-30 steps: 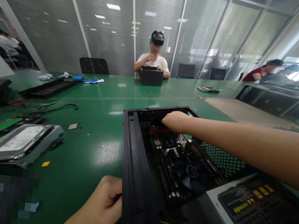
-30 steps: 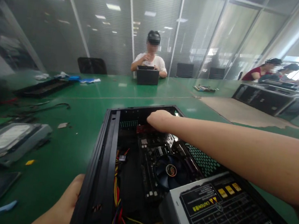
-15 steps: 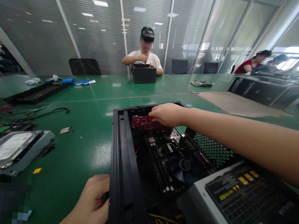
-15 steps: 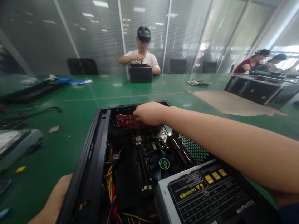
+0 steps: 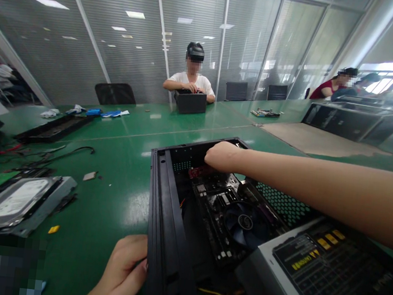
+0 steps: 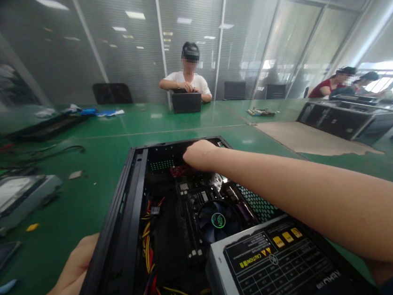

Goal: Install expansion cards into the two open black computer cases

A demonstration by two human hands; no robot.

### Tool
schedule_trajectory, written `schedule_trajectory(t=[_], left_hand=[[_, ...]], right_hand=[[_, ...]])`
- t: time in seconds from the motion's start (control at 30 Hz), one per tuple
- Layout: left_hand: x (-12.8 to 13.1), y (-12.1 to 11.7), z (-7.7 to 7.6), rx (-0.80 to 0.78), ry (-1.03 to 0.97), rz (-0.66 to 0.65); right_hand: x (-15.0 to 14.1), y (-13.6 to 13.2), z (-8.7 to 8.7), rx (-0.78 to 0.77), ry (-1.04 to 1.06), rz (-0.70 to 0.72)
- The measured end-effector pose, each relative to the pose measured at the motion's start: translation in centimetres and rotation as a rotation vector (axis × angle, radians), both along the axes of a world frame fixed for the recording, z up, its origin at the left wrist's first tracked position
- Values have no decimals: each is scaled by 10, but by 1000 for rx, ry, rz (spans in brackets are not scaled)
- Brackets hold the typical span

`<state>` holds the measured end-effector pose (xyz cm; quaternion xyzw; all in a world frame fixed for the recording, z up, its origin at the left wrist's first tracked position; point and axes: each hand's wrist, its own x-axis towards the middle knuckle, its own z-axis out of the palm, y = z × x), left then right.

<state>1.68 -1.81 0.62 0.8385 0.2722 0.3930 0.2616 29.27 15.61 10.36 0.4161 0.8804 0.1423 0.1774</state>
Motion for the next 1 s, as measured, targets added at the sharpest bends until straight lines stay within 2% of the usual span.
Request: schedule_trajectory(t=[0.13,0.2,0.27,0.33,0.4,0.47,0.5,0.57,0.6,0.67,0.73,0.8,0.87,0.93,1.0], left_hand=[[2,-1,2,-1,-29,17],[3,-1,2,-15,-19,26],[3,-2,2,-42,12,40],[2,-2,3,-65,37,64],[1,-2,3,-82,46,82],[0,-3,2,-102,55,88],[0,-3,2,-107,62,92],[1,-5,0,-105,77,110],[2,-6,0,-98,82,129],[4,-7,-1,-78,86,151],[4,-7,-1,-37,74,158],[0,-6,1,12,37,193],[-10,-3,4,31,-35,285],[-21,-1,8,20,-154,430],[-31,-1,12,-7,-316,607]], right_hand=[[-4,1,-8,14,-20,-3],[-8,-1,-6,35,9,-22],[-12,-8,4,75,55,-63],[-11,-23,24,86,124,-111],[-1,-50,50,-35,244,-90],[20,-91,72,-287,399,12],[33,-115,78,-418,470,68],[62,-164,74,-544,571,120],[75,-186,65,-503,609,126],[95,-220,41,-305,629,171],[102,-238,23,-136,597,223],[98,-240,23,-138,533,274],[86,-225,37,-247,467,292],[68,-192,54,-340,423,294],[45,-140,60,-377,413,331]])
